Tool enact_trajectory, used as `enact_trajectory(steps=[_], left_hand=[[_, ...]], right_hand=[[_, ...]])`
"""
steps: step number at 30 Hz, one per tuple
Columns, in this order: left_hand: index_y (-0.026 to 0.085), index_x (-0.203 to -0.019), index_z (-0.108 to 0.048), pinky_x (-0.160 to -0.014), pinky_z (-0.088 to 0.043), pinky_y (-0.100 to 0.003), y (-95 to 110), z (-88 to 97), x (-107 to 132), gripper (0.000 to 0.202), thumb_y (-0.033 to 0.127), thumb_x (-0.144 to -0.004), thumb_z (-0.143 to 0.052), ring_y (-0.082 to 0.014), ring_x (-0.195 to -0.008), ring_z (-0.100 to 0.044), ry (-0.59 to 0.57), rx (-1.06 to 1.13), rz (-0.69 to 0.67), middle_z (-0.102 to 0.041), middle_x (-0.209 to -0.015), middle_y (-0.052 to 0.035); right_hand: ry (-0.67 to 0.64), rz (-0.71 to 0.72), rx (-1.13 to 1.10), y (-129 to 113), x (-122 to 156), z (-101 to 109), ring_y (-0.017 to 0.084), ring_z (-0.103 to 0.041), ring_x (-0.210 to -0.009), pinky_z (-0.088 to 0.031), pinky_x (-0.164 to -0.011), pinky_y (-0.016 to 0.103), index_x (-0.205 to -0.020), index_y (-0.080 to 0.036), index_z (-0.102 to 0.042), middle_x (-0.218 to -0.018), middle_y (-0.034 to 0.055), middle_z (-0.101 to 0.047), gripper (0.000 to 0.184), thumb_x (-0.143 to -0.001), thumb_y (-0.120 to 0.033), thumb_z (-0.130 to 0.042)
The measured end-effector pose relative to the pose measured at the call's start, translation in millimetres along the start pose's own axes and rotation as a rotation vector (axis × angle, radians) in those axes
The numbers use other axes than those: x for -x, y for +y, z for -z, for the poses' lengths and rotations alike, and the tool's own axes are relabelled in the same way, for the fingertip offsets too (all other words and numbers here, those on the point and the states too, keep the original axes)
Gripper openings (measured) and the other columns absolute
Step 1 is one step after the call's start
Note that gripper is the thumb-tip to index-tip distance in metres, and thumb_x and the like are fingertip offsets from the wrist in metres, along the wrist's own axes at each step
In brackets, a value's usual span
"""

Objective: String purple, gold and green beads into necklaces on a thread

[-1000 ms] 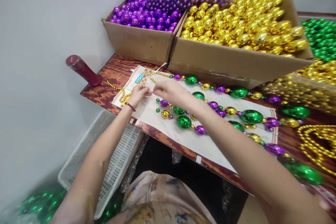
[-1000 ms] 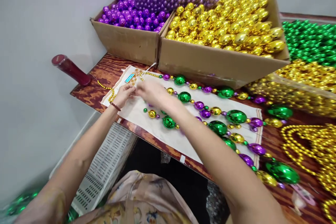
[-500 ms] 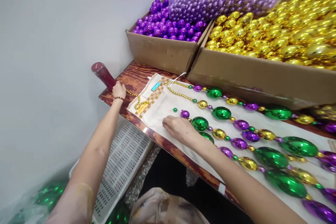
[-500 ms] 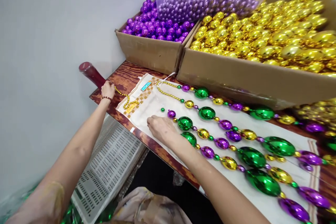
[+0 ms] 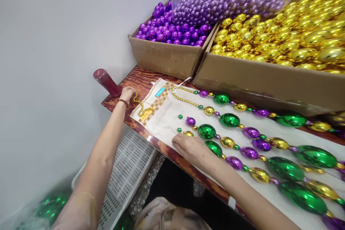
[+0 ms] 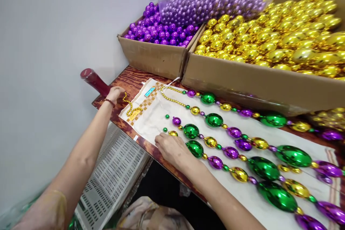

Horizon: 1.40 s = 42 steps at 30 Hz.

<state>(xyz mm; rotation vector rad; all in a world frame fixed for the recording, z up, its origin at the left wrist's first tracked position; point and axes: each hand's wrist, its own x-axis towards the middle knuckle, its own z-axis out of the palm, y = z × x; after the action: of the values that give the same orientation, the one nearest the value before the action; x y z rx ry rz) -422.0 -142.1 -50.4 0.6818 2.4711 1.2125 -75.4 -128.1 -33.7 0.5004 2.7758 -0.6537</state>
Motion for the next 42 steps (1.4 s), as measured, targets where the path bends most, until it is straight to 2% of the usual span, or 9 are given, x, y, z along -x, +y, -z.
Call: enact_trajectory(steps=[7, 11, 14, 19, 23, 29, 36, 40, 42], left_hand=[[0.016, -0.073, -0.065, -0.073, -0.047, -0.022, 92.6, 17.9, 72.3, 0.013, 0.022, -0.069, -0.075, -0.01, -0.072, -0.059, -0.348, 0.599, -0.307, -0.066, -0.077, -0.0007], [0.016, -0.075, -0.062, -0.077, -0.048, -0.024, 144.3, 31.1, 117.1, 0.01, 0.017, -0.076, -0.072, -0.0116, -0.079, -0.064, -0.508, 0.706, -0.421, -0.069, -0.081, -0.0013], [0.016, -0.075, -0.057, -0.079, -0.049, -0.025, 174.9, 37.9, 145.3, 0.013, 0.011, -0.084, -0.065, -0.0126, -0.082, -0.066, -0.615, 0.727, -0.516, -0.071, -0.084, -0.0017], [0.017, -0.08, -0.047, -0.07, -0.051, -0.025, 222.5, 57.4, 167.5, 0.018, 0.009, -0.096, -0.05, -0.0141, -0.07, -0.068, -0.605, 0.789, -0.632, -0.065, -0.064, 0.0028], [0.018, -0.079, -0.038, -0.058, -0.037, -0.014, 249.9, 89.5, 144.4, 0.023, 0.011, -0.1, -0.045, -0.0047, -0.047, -0.049, -0.381, 0.8, -0.558, -0.036, -0.052, 0.0103], [0.017, -0.088, -0.039, -0.059, -0.017, -0.014, 240.5, 117.3, 67.5, 0.018, 0.0, -0.093, -0.037, -0.0009, -0.045, -0.022, -0.079, 0.628, -0.398, -0.024, -0.063, 0.0079], [0.019, -0.08, -0.034, -0.053, -0.012, -0.024, 186.8, 77.1, 14.2, 0.025, -0.003, -0.09, -0.037, -0.0026, -0.044, -0.015, 0.1, 0.468, -0.125, -0.018, -0.054, 0.0104], [0.017, -0.084, -0.038, -0.054, -0.022, -0.021, 161.6, 57.3, -6.6, 0.021, -0.002, -0.092, -0.035, -0.0019, -0.043, -0.017, 0.117, 0.379, -0.148, -0.021, -0.049, 0.0132], [0.015, -0.09, -0.045, -0.059, -0.033, -0.021, 150.8, 52.2, -14.0, 0.011, 0.005, -0.094, -0.042, -0.0023, -0.045, -0.025, 0.012, 0.216, -0.195, -0.026, -0.048, 0.0137]], right_hand=[[0.131, 0.042, -0.163, 3.1, 2.6, 16.0, 0.019, -0.066, -0.087, -0.04, -0.071, 0.028, -0.097, -0.018, -0.068, -0.1, 0.0069, -0.071, 0.027, -0.099, -0.021, -0.042], [0.539, 0.044, -0.462, 7.9, 1.0, 53.5, 0.019, -0.066, -0.087, -0.047, -0.077, 0.031, -0.098, -0.018, -0.069, -0.098, 0.0066, -0.072, 0.022, -0.097, -0.029, -0.05], [0.823, 0.218, -0.735, -6.5, -5.3, 98.9, 0.02, -0.064, -0.101, -0.052, -0.086, 0.034, -0.112, -0.019, -0.065, -0.112, 0.0072, -0.069, 0.03, -0.092, -0.04, -0.06], [0.68, 0.528, -0.982, -43.0, -11.2, 148.6, 0.014, -0.065, -0.091, -0.053, -0.086, 0.03, -0.102, -0.016, -0.066, -0.091, 0.0029, -0.069, 0.028, -0.095, -0.041, -0.057], [0.583, 0.48, -1.087, -41.4, -7.1, 131.7, 0.011, -0.065, -0.076, -0.052, -0.08, 0.026, -0.088, -0.014, -0.065, -0.076, 0.0017, -0.068, 0.024, -0.097, -0.033, -0.056], [0.412, 0.302, -1.198, -18.3, -8.9, 84.3, 0.009, -0.065, -0.07, -0.052, -0.074, 0.023, -0.086, -0.014, -0.065, -0.071, 0.0009, -0.067, 0.015, -0.094, -0.022, -0.055], [0.369, 0.142, -1.282, -23.0, -7.6, 67.0, 0.004, -0.042, -0.042, -0.031, -0.04, 0.016, -0.075, -0.015, -0.059, -0.055, -0.0054, -0.049, 0.021, -0.093, -0.022, -0.049], [0.363, 0.009, -1.273, -19.9, -5.7, 60.5, 0.004, -0.033, -0.039, -0.024, -0.038, 0.016, -0.072, -0.015, -0.059, -0.05, -0.0063, -0.043, 0.021, -0.091, -0.02, -0.049], [0.395, -0.056, -1.315, -17.3, -9.5, 61.2, 0.004, -0.028, -0.039, -0.02, -0.038, 0.017, -0.07, -0.015, -0.058, -0.049, -0.0068, -0.04, 0.021, -0.088, -0.017, -0.048]])
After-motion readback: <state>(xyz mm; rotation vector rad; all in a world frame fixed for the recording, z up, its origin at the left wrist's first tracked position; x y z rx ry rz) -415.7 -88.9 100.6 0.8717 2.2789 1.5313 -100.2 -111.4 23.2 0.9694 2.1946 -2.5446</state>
